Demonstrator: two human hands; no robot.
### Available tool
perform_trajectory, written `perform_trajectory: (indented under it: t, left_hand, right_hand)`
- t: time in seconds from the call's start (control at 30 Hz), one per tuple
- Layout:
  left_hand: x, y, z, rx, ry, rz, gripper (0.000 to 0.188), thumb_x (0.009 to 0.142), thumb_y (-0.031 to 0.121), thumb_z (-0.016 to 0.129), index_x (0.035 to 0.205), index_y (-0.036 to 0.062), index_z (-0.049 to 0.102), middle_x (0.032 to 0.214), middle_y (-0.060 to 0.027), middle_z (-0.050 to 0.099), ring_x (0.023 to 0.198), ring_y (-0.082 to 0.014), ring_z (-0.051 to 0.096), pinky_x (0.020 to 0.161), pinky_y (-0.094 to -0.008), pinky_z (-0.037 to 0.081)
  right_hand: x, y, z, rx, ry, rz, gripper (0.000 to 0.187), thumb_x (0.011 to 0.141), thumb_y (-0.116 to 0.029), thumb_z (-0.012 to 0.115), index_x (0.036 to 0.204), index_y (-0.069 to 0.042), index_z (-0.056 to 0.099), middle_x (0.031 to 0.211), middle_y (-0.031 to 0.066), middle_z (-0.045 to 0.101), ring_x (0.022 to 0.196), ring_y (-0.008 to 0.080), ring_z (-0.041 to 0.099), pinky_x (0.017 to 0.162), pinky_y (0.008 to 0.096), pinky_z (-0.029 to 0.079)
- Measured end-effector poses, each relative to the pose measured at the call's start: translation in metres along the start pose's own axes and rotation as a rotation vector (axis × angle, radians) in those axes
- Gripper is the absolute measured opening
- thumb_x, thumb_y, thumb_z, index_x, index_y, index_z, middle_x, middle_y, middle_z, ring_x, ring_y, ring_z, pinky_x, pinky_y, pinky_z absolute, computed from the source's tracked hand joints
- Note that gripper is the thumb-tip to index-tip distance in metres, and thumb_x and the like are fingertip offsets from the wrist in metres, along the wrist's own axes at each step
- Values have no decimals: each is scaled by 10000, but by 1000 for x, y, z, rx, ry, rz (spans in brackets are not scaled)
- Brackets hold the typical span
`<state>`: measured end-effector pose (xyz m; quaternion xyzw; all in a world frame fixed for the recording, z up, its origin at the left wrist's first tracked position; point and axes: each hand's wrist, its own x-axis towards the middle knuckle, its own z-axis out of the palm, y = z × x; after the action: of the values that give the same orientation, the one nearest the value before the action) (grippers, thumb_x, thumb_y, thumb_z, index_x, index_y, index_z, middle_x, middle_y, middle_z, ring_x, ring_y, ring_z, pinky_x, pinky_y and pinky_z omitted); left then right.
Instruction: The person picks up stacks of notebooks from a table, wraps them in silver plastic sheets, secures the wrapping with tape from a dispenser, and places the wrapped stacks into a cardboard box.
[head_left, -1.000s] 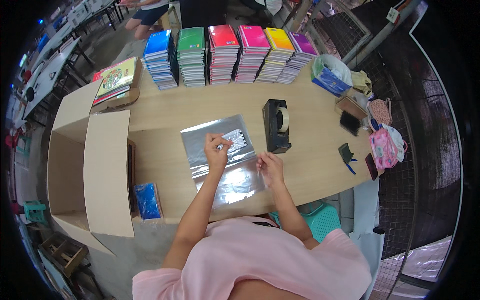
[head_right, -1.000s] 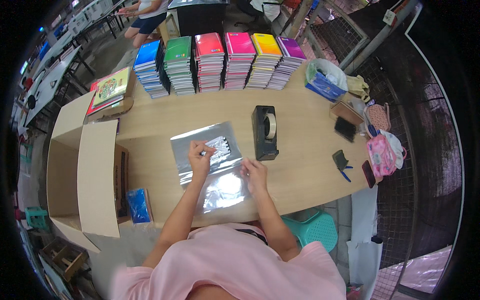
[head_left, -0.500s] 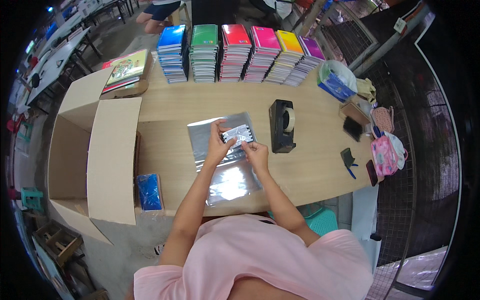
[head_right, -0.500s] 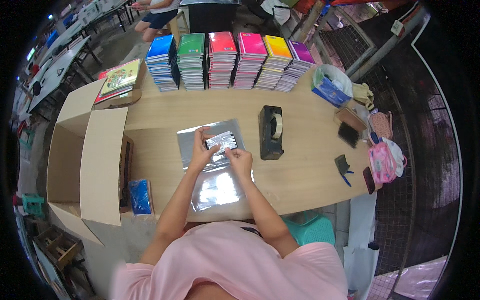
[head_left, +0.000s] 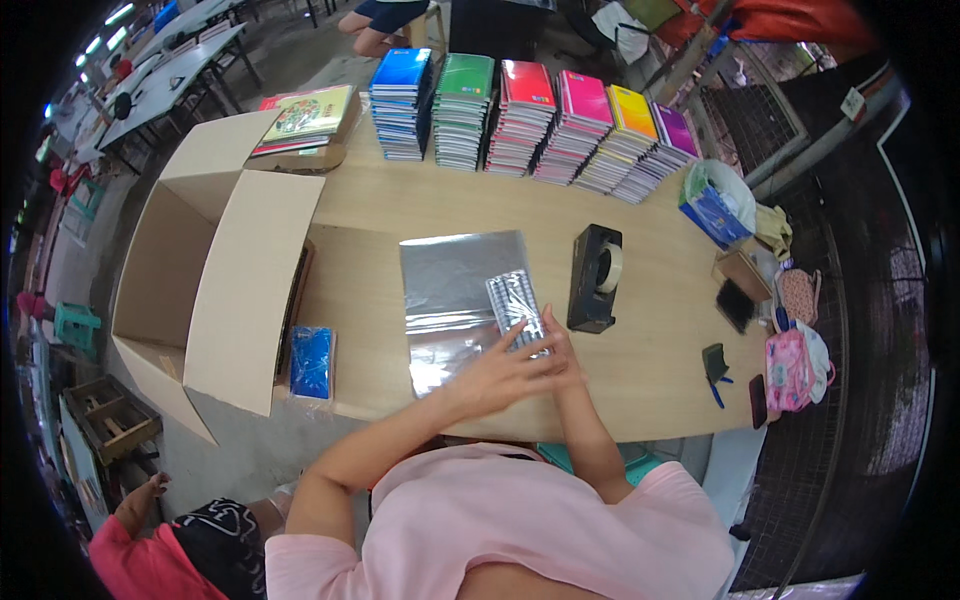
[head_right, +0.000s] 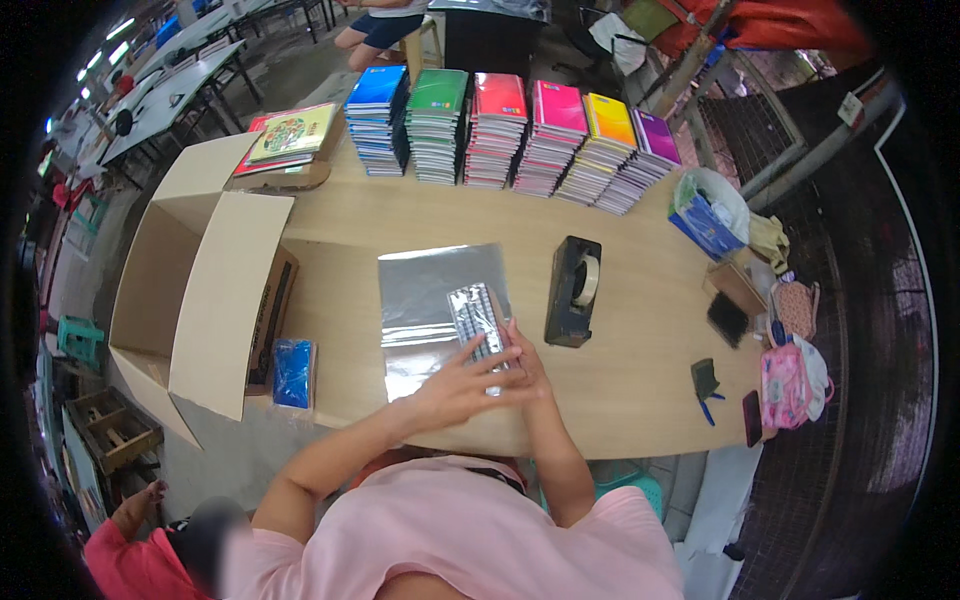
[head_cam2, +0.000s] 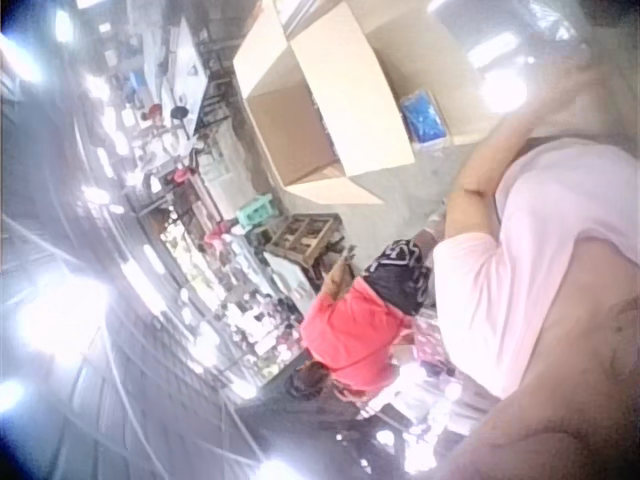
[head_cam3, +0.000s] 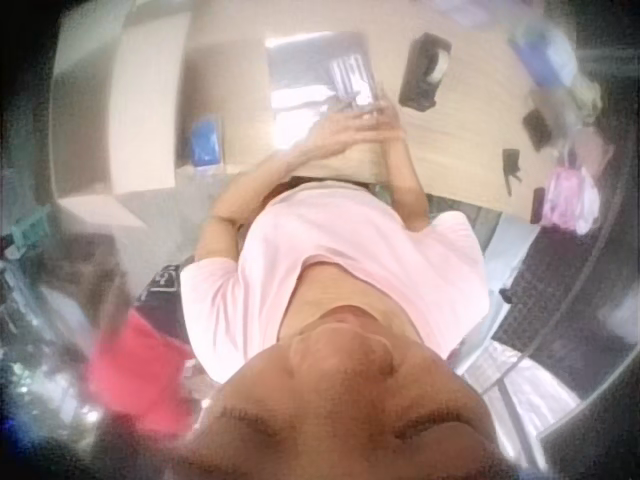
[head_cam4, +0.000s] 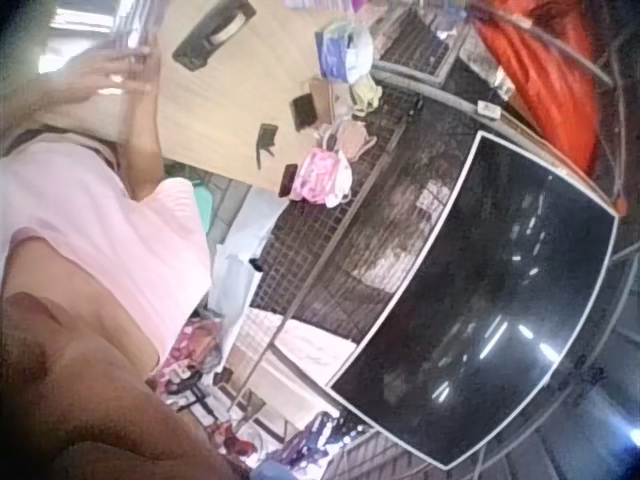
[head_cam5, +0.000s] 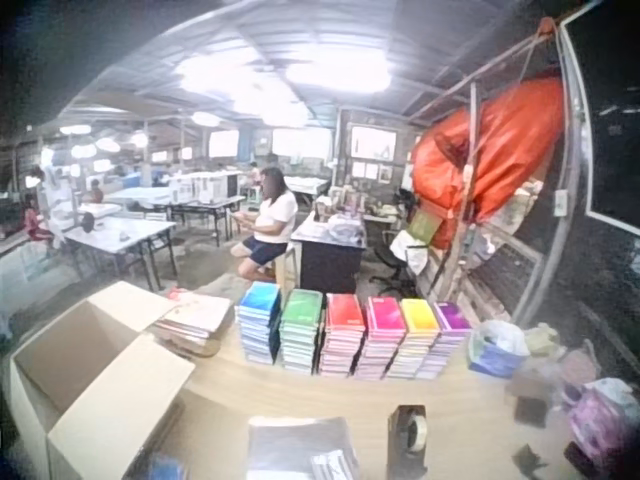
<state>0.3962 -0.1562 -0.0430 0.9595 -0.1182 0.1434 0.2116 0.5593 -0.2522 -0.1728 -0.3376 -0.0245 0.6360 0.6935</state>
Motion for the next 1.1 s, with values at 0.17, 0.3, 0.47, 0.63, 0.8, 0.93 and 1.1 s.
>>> perform_trajectory:
  t: [0.17, 0.3, 0.47, 0.63, 0.8, 0.93, 1.1]
  left_hand:
    - [-40, 30, -48, -149, 284, -292, 611, 748, 57, 699, 1332, 150, 548, 1397, -97, 479, 1367, -353, 358, 1120, -539, 293]
    - [-115, 31, -90, -316, 490, -369, 604, 744, 144, 756, 1312, 105, 555, 1438, -160, 413, 1332, -374, 391, 1111, -532, 307]
    - [-145, 29, -169, -270, 639, -374, 733, 761, 240, 778, 1383, 17, 461, 1511, -206, 291, 1357, -378, 362, 1123, -507, 290]
    - [-171, 20, -211, -323, 233, -324, 928, 823, 425, 697, 1494, -14, 231, 1551, -229, 221, 1423, -399, 246, 1141, -512, 249]
    - [-308, 27, -278, -507, 65, 118, 836, 794, 479, 694, 1417, -4, 413, 1537, -199, 275, 1386, -334, 346, 1123, -472, 280]
    - [-395, 20, -275, -445, 602, -737, 680, 810, 483, 676, 1374, 136, 524, 1567, -186, 206, 1405, -401, 275, 1091, -594, 237]
    - [-419, -20, -233, 222, 686, -1168, 547, 831, 539, 612, 1339, 345, 564, 1574, -267, 95, 1412, -540, 111, 1041, -744, 58]
  right_hand:
    - [6, 6, 46, 387, -376, 35, 544, 983, -477, 451, 1271, -19, 506, 1108, 222, 607, 904, 298, 669, 666, 392, 601]
    - [14, 5, 99, 324, -581, 15, 542, 933, -433, 544, 1230, 11, 448, 944, 246, 579, 706, 323, 662, 522, 385, 585]
    - [28, 32, 146, 334, -494, 137, 616, 899, -396, 575, 1311, 39, 430, 971, 252, 572, 772, 353, 654, 661, 440, 583]
    - [44, 67, 228, 260, -564, 273, 637, 937, -377, 524, 1400, 15, 329, 1080, 224, 583, 970, 353, 601, 828, 463, 522]
    - [29, 41, 332, -136, -1007, -37, 668, 975, -358, 473, 1489, -9, 228, 1190, 196, 595, 1168, 353, 547, 994, 485, 461]
    - [45, 68, 462, -859, -370, -824, 814, 815, -406, 700, 1423, 19, 366, 1264, 212, 570, 1134, 345, 574, 979, 451, 453]
    - [172, 143, 590, -2135, -734, -721, 731, 744, -420, 769, 1260, 36, 521, 1144, 244, 616, 1080, 369, 606, 937, 407, 464]
